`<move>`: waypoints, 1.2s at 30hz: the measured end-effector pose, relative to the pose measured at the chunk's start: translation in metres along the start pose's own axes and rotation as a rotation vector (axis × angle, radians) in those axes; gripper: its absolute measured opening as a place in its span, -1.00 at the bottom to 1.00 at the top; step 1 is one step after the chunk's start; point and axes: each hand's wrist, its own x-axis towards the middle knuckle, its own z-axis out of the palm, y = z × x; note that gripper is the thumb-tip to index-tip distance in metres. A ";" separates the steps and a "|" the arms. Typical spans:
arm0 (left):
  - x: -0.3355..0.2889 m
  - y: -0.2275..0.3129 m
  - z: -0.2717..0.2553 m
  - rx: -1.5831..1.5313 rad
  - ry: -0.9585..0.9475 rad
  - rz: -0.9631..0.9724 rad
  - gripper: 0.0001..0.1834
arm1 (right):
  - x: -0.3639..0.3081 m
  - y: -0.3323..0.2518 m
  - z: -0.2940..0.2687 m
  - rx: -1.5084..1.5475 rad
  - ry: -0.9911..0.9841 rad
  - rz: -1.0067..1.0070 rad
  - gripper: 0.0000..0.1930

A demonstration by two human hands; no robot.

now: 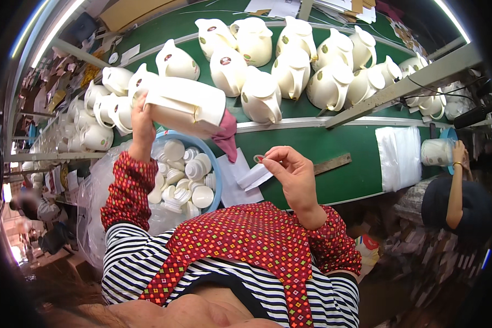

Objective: The person assembles white plastic pitchers by placing lids on them and applying small round stickers to the body. The person handles pitchers and lids one at a time, peels stickers from a sheet, and places them on the pitcher surface. Finished pitchers are set aside on the table.

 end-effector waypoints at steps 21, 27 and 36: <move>-0.248 0.040 0.033 -0.414 0.136 -0.196 -0.45 | -0.022 0.002 0.040 -0.351 -0.171 0.299 -0.87; -0.253 0.038 0.030 -0.333 0.192 -0.180 -0.45 | -0.015 0.012 0.045 -0.374 -0.132 0.277 -0.87; -0.254 0.035 0.031 -0.290 0.204 -0.088 -0.58 | -0.007 0.025 0.049 -0.402 -0.063 0.251 -0.84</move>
